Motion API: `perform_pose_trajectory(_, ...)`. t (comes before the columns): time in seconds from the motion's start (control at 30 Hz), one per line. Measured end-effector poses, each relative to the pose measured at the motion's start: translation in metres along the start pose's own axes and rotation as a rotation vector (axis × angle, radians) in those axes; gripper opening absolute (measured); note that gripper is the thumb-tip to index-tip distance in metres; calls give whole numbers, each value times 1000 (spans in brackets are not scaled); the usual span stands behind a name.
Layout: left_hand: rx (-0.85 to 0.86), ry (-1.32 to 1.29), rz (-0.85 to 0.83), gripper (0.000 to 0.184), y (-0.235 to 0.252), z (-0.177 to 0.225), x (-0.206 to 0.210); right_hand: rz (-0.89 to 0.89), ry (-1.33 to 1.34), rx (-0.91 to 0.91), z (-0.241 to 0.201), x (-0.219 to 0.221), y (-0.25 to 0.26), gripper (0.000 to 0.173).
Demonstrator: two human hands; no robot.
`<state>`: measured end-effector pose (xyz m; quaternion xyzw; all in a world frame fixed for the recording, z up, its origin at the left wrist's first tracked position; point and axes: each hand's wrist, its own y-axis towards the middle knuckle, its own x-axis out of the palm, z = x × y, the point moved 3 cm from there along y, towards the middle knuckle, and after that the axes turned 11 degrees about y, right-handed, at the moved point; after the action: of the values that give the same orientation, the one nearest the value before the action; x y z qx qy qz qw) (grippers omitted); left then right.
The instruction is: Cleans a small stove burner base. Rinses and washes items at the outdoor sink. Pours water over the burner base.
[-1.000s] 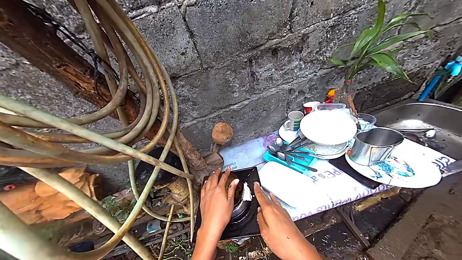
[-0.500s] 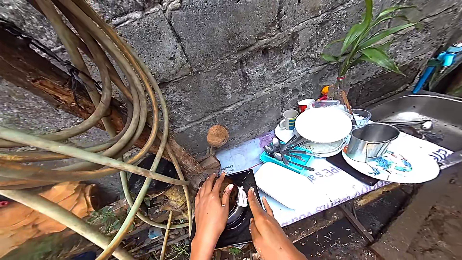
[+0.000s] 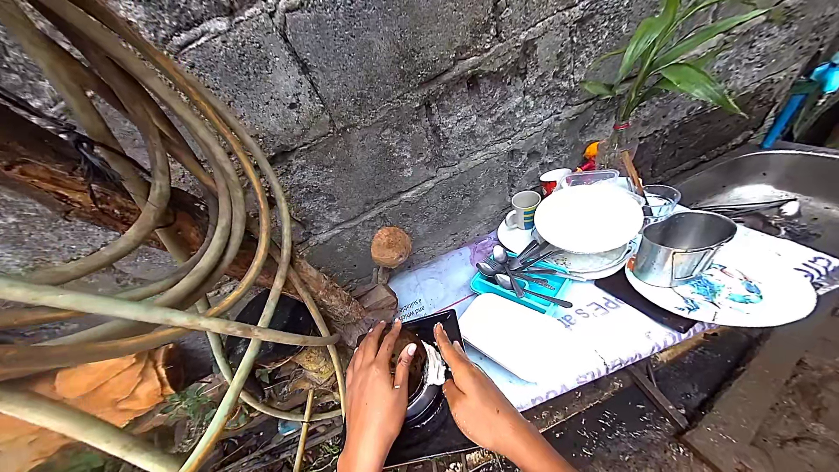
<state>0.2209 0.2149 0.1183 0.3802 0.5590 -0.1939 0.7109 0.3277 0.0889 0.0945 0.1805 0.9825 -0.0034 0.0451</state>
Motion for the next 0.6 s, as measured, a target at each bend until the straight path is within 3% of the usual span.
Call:
perform_pose_trajectory(0.1, -6, -2, 8, 59, 0, -1, 1, -106, -83, 17, -4, 6, 4, 71)
perform_pose_trajectory(0.23, 0, 2, 18, 59, -1, -2, 2, -61, -19, 24, 0, -7, 10, 70)
perform_pose_trajectory(0.37, 8, 10, 27, 60, -1, -2, 2, -210, -97, -2, 0, -8, 16, 73)
perform_pose_trajectory(0.47, 9, 6, 23, 58, -1, -2, 1, -147, -38, -3, 1, -18, 19, 74)
perform_pose_trajectory(0.6, 7, 6, -6, 56, -3, -2, -1, -295, -37, -65, 3, -18, 20, 73)
